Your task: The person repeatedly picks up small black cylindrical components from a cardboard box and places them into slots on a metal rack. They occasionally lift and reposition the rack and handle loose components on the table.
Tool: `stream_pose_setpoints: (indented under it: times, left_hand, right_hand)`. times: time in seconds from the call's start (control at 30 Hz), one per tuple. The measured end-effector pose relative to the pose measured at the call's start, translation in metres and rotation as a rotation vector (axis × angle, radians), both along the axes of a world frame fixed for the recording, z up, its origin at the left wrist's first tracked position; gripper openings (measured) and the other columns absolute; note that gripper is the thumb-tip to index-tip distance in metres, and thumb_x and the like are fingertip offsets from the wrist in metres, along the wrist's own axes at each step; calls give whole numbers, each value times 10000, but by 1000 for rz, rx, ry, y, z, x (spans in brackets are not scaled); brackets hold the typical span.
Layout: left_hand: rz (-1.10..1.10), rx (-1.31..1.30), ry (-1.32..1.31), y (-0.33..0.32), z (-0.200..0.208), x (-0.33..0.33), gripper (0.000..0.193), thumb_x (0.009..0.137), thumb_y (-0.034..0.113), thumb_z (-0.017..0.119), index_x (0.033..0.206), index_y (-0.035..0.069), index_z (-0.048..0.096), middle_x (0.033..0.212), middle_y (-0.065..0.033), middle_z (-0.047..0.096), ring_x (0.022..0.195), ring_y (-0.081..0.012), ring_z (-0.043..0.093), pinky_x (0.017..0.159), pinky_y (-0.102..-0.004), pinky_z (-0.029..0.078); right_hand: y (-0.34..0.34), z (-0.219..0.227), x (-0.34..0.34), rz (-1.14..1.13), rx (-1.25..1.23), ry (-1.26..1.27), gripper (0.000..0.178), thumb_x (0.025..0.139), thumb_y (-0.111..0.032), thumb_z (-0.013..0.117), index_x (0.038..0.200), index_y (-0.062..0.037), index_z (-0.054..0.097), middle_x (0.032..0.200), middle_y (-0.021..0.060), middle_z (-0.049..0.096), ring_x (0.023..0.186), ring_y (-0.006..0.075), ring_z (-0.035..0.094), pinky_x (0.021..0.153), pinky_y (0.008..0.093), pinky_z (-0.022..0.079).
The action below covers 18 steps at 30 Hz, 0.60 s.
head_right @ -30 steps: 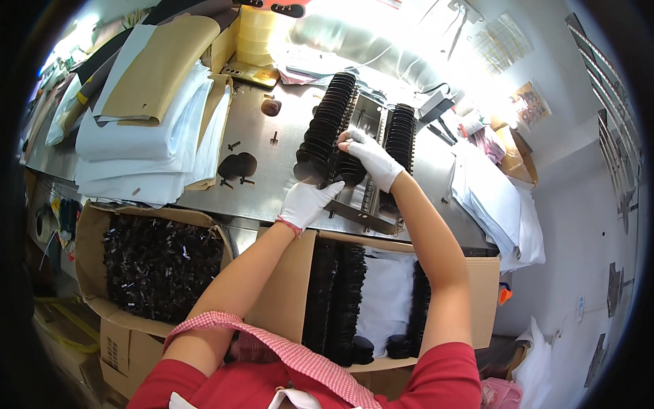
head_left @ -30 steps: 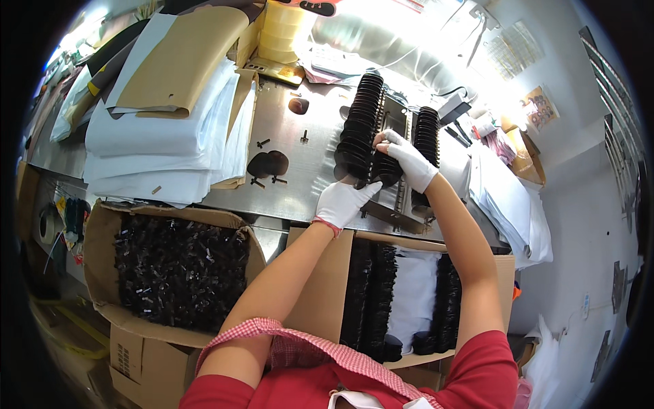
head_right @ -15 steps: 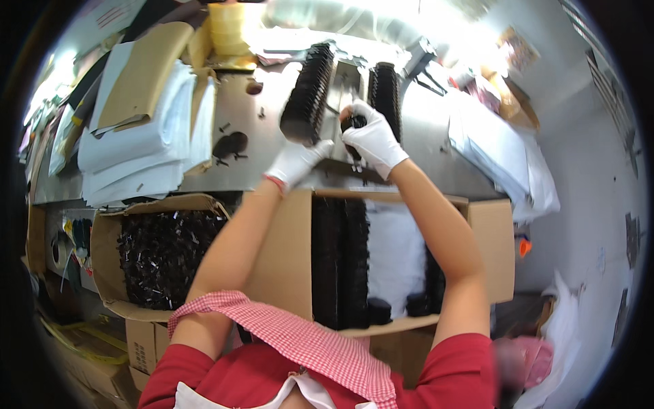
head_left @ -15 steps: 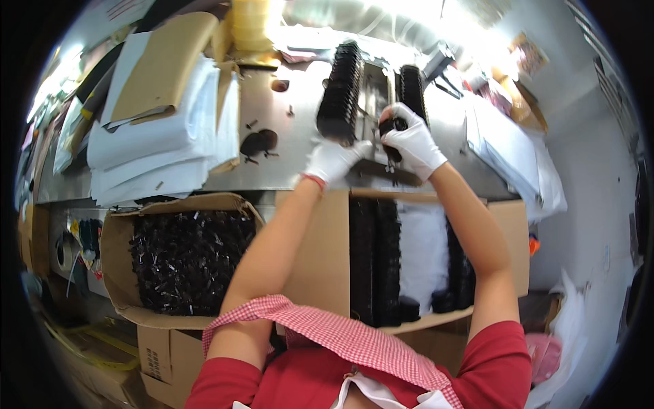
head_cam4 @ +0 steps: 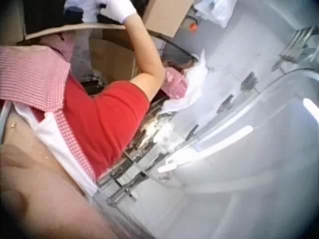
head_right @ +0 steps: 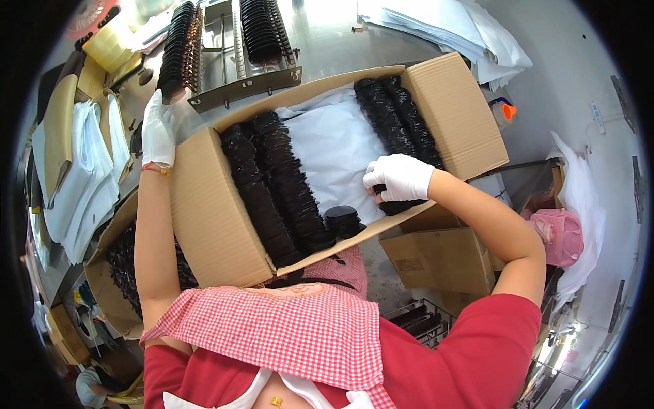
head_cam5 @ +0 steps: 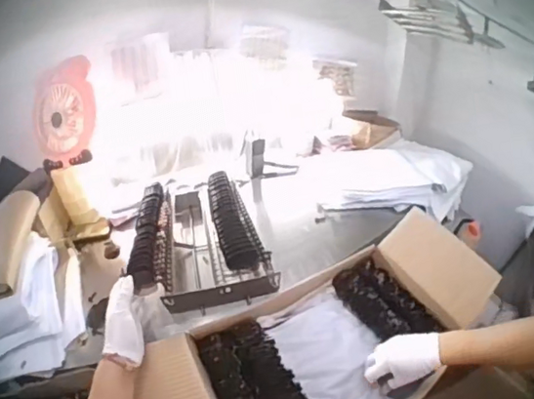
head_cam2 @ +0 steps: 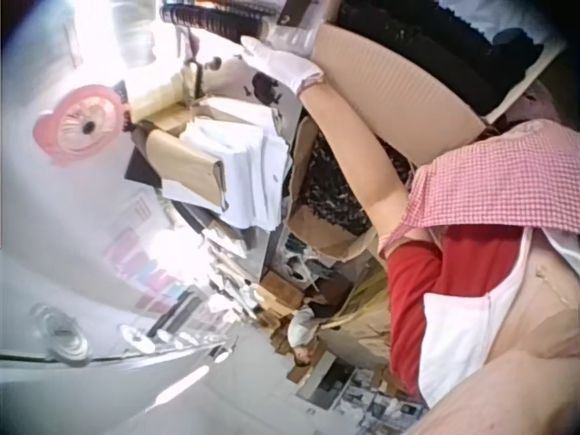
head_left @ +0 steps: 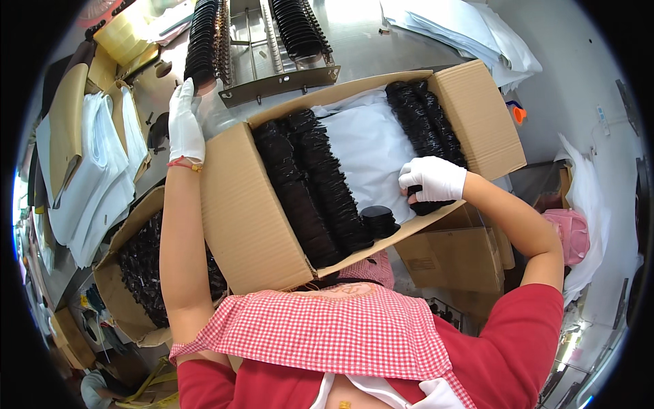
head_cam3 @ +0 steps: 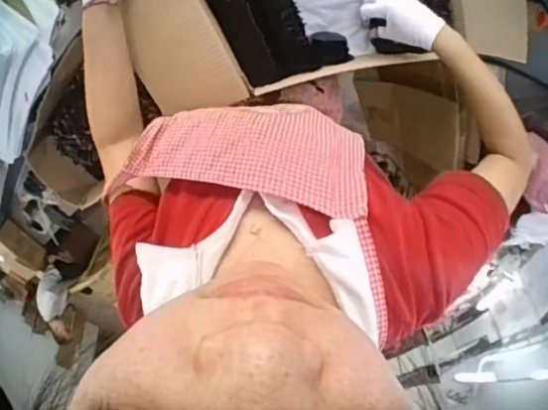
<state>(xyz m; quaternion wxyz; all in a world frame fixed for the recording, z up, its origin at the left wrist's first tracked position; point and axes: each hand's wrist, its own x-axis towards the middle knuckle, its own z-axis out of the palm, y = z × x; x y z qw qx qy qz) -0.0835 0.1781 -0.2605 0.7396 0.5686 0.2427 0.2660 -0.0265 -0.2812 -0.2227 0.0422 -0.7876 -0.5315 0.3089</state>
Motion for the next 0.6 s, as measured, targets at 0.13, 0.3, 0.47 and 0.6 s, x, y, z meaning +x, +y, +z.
stream_pose_setpoints:
  times: [0.13, 0.3, 0.47, 0.6]
  left_hand:
    - [-32, -145, -141, 15, -6, 13, 430, 1029, 339, 555, 1305, 10, 566, 1219, -63, 610, 1103, -167, 573, 973, -314, 466]
    - [83, -29, -47, 15, 3, 8, 415, 1044, 292, 520, 1337, -1, 533, 1291, -87, 596, 1203, -172, 548, 1068, -335, 419]
    - [1, 51, 41, 46, 5, -4, 619, 1025, 464, 494, 1480, 50, 424, 1470, -133, 517, 1377, -281, 446, 1159, -417, 271]
    - [50, -21, 6, 61, 4, 9, 610, 1022, 469, 493, 1445, 30, 470, 1390, -127, 582, 1296, -238, 513, 1124, -362, 316]
  right_hand:
    - [0, -11, 5, 203, 322, -243, 202, 834, -317, 713, 744, -140, 681, 971, 55, 667, 897, 282, 614, 739, 431, 466]
    - [-5, -13, -5, 74, 136, -336, 235, 871, -327, 665, 829, -96, 663, 891, 97, 608, 855, 316, 602, 747, 436, 461]
    - [52, 33, 8, 183, 31, -364, 354, 812, -364, 740, 937, -55, 620, 936, 118, 616, 883, 323, 619, 770, 423, 481]
    - [171, 38, 14, 40, 705, -341, 340, 791, -250, 763, 991, -21, 610, 974, 141, 607, 928, 350, 609, 810, 437, 496]
